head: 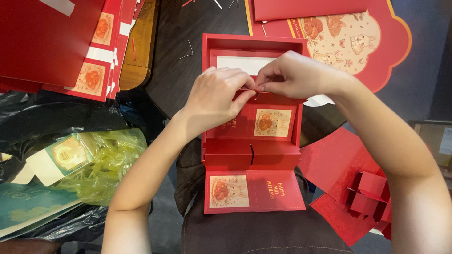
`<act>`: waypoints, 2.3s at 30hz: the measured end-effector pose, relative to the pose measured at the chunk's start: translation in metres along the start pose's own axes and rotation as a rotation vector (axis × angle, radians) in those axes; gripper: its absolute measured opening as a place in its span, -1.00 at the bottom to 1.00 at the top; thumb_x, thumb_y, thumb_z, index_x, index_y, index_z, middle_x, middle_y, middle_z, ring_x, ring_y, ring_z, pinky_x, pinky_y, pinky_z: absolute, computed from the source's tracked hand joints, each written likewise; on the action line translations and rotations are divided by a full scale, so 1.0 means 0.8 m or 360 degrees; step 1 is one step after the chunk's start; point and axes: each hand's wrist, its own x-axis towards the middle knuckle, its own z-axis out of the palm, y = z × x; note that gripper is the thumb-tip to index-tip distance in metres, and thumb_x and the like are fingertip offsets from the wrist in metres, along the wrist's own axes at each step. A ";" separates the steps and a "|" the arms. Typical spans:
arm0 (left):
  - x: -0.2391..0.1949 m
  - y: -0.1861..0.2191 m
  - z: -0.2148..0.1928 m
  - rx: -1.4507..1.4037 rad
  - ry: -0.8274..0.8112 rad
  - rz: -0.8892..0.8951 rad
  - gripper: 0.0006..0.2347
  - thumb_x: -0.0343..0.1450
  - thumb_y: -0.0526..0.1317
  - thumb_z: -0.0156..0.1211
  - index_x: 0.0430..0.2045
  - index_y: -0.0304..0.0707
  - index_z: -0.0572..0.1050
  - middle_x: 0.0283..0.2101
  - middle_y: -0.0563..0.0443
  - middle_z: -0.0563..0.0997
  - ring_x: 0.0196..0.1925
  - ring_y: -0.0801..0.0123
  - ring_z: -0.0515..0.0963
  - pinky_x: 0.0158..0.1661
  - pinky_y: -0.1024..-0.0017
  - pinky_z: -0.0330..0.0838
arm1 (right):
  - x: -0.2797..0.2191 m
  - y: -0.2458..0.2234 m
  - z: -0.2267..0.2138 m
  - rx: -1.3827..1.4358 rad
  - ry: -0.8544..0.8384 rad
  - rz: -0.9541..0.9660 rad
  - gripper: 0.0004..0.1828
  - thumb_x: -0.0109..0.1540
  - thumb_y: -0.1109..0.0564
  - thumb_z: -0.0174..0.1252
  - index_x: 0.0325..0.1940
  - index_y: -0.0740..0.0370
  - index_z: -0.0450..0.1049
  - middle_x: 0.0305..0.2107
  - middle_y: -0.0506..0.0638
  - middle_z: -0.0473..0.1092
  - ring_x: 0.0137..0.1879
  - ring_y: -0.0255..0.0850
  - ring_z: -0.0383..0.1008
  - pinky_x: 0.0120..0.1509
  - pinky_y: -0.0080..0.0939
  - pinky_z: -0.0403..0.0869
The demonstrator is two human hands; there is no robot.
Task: The person assembles a red gift box by folding and inserting a white paper insert. They then place several red envelopes with 'Happy Mid Autumn' text into the box's compartments and add a red divider to organize them.
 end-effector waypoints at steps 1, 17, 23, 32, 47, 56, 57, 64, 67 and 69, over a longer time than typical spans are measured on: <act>0.001 -0.001 0.002 0.0042 -0.0063 -0.0051 -0.91 0.39 -0.19 0.31 -0.40 -0.18 0.61 -0.35 0.01 0.67 -0.23 0.17 0.65 -0.19 0.20 0.41 | -0.001 -0.006 0.001 0.0025 0.0059 -0.0074 -0.82 0.27 0.18 0.13 -0.14 0.29 0.59 -0.41 -0.04 0.61 -0.28 -0.34 0.59 -0.15 -0.29 0.53; 0.003 -0.001 -0.004 0.0056 -0.0152 -0.0058 -0.90 0.42 -0.22 0.22 -0.39 -0.20 0.63 -0.32 0.01 0.66 -0.19 0.19 0.63 -0.13 0.21 0.43 | -0.087 0.057 -0.022 -0.1335 0.1223 0.0111 -0.65 0.20 0.15 0.34 0.07 0.23 0.68 -0.15 0.16 0.48 -0.19 0.02 0.52 -0.18 0.01 0.50; 0.009 0.000 -0.006 0.0053 -0.0155 -0.0033 -0.92 0.38 -0.21 0.25 -0.41 -0.15 0.65 -0.34 0.04 0.63 -0.21 0.20 0.63 -0.12 0.22 0.43 | -0.095 0.084 0.017 -0.0876 0.1280 0.0169 -0.86 0.44 0.10 0.32 0.08 0.09 0.67 -0.15 0.05 0.49 -0.19 -0.13 0.57 -0.12 -0.15 0.47; -0.011 0.027 -0.029 0.0212 0.0229 0.0257 -0.91 0.37 -0.28 0.36 -0.32 -0.12 0.59 -0.27 0.11 0.56 -0.14 0.28 0.60 -0.07 0.30 0.36 | -0.131 0.051 0.111 0.0672 0.1272 -0.0080 -0.67 0.50 0.07 0.02 0.23 0.30 0.52 0.08 0.00 0.47 0.15 -0.35 0.52 0.25 -0.27 0.56; -0.002 -0.012 0.004 0.0658 0.0190 0.0325 -0.78 0.38 -0.31 0.19 -0.10 -0.10 0.55 -0.22 0.10 0.52 -0.11 0.31 0.55 -0.08 0.31 0.35 | -0.091 0.005 0.086 -0.0505 0.1325 -0.0160 -0.56 0.20 0.21 0.40 0.16 0.24 0.54 -0.06 0.13 0.53 0.08 0.02 0.55 0.16 -0.08 0.51; -0.005 -0.045 0.023 0.0637 -0.0059 0.0157 -0.91 0.37 -0.31 0.14 -0.31 -0.14 0.51 -0.36 0.09 0.63 -0.27 0.29 0.65 -0.22 0.31 0.36 | -0.049 0.023 0.087 -0.1044 0.1177 -0.0141 -0.80 0.24 0.09 0.34 -0.21 0.19 0.46 -0.48 0.01 0.47 -0.33 0.00 0.49 -0.09 -0.04 0.44; -0.006 -0.045 0.023 0.0647 -0.0076 0.0154 -0.93 0.37 -0.31 0.14 -0.33 -0.15 0.51 -0.38 0.09 0.63 -0.28 0.29 0.65 -0.24 0.30 0.36 | -0.050 0.023 0.090 -0.1035 0.1184 -0.0140 -0.81 0.24 0.10 0.33 -0.21 0.18 0.45 -0.49 0.01 0.47 -0.33 -0.02 0.50 -0.08 -0.05 0.44; -0.001 -0.050 0.021 0.0556 -0.0066 0.0113 -0.94 0.40 -0.24 0.21 -0.46 -0.15 0.50 -0.43 0.04 0.58 -0.31 0.21 0.63 -0.30 0.23 0.39 | -0.049 0.015 0.086 -0.0770 0.1184 -0.0155 -0.72 0.20 0.19 0.36 -0.04 0.16 0.49 -0.23 0.04 0.52 -0.08 0.00 0.53 0.10 0.00 0.45; -0.002 -0.051 0.018 0.0514 -0.0057 0.0116 -0.91 0.38 -0.22 0.28 -0.48 -0.17 0.51 -0.41 0.02 0.56 -0.29 0.19 0.62 -0.30 0.21 0.40 | -0.072 0.010 0.073 -0.0426 0.1276 -0.0248 -0.30 0.06 0.24 0.42 0.26 0.25 0.34 0.14 0.20 0.37 0.26 0.13 0.39 0.32 0.08 0.40; 0.001 -0.051 0.016 0.0519 -0.0063 0.0110 -0.90 0.36 -0.21 0.31 -0.46 -0.18 0.51 -0.39 0.01 0.56 -0.28 0.17 0.62 -0.30 0.20 0.41 | -0.085 0.007 0.069 -0.0207 0.1324 -0.0175 -0.07 0.02 0.24 0.47 0.43 0.28 0.21 0.31 0.25 0.24 0.41 0.14 0.30 0.39 0.07 0.41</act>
